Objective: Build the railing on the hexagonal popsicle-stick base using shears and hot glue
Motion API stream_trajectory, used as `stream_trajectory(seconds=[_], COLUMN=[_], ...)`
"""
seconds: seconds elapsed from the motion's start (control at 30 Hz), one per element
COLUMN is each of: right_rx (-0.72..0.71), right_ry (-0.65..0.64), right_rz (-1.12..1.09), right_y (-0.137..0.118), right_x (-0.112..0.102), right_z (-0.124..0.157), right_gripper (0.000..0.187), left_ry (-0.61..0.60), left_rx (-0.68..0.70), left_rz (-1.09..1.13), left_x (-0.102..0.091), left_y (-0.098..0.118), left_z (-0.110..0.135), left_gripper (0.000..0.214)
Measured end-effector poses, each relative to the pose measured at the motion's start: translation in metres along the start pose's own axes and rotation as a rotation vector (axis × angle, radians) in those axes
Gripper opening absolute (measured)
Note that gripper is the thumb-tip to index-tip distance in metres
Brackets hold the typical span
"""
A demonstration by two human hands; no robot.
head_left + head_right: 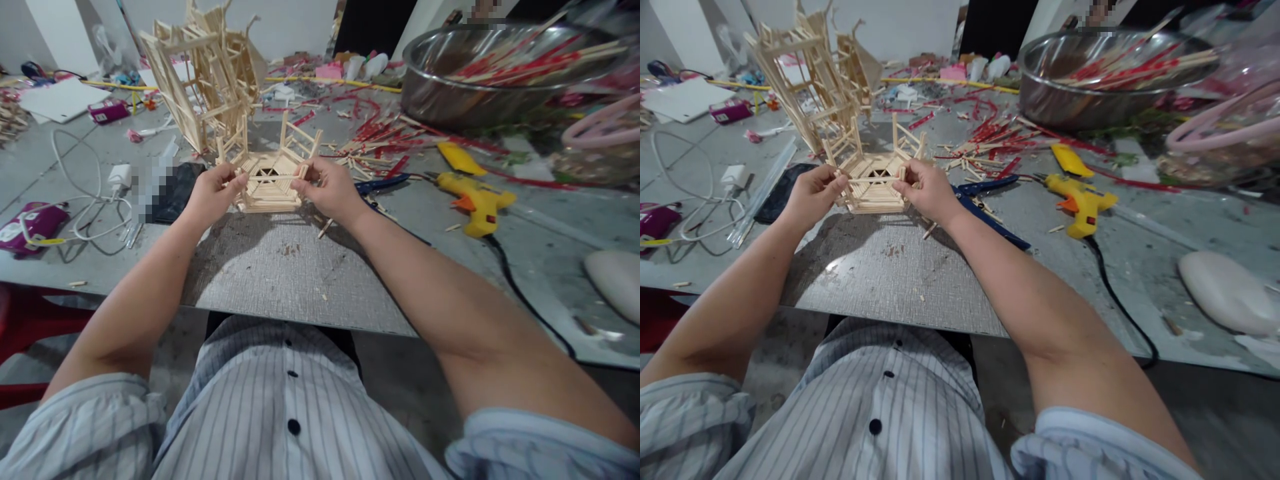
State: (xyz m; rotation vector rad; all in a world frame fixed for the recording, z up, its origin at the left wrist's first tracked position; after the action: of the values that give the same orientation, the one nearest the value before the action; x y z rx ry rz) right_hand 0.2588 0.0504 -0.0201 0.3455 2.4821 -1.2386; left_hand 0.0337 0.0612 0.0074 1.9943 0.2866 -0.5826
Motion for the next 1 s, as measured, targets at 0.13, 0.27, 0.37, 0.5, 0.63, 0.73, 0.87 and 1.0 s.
stream_trajectory(seconds=[0.13,0.27,0.37,0.5,0.63,0.73,0.87,1.0], right_rx=[0.008,-0.006,-0.02,-0.005,-0.004,-0.011,-0.006,-0.001], right_ry=[0.0,-0.009,-0.02,-0.026,-0.021,-0.017,-0.027,-0.011], right_rz=[-0.019,-0.037,-0.049,-0.038,-0.033,-0.029,-0.027,-0.027], right_y=[0.0009,0.0012,0.0005,0.0006,0.0014,0.0014,-0.0003,-0.0027], right_x=[0.0014,0.0017,0.0014,0.001,0.0011,0.001,0.0009,0.0007], right_z=[0.0001,-0.0006,-0.001,-0.0011,-0.0015,-0.0018,-0.0016,-0.0005], right_gripper=[0.024,0.027,0.027,0.026,0.026,0.026,0.026,0.024], left_ry=[0.022,0.021,0.029,0.068,0.114,0.13,0.092,-0.005], left_rx=[-0.017,-0.033,-0.029,-0.023,-0.03,-0.038,-0.016,-0.019], left_rz=[-0.061,-0.045,-0.035,-0.105,-0.191,-0.236,-0.167,-0.058], left_x=[0.0009,0.0028,0.0038,0.0037,0.0036,0.003,0.0014,0.0009], left_y=[0.003,0.0043,0.0013,-0.0034,-0.0032,-0.0021,-0.0016,-0.0005], left_z=[0.0004,0.0002,-0.0008,-0.0009,0.0015,0.0027,0.0024,0.003], left_gripper=[0.03,0.018,0.016,0.021,0.024,0.023,0.026,0.016])
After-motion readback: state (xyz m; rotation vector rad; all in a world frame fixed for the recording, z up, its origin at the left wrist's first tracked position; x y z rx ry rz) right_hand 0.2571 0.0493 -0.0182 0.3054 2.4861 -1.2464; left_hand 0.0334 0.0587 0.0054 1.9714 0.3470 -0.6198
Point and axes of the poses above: each hand's wrist, its own z-axis away from the middle knuckle, its own x-axis out of the palm, y = z × x, the point moved 4 cm from there along -z, towards the middle knuckle, and after that the axes turned 4 degrees about -x, right-handed, at the moved point
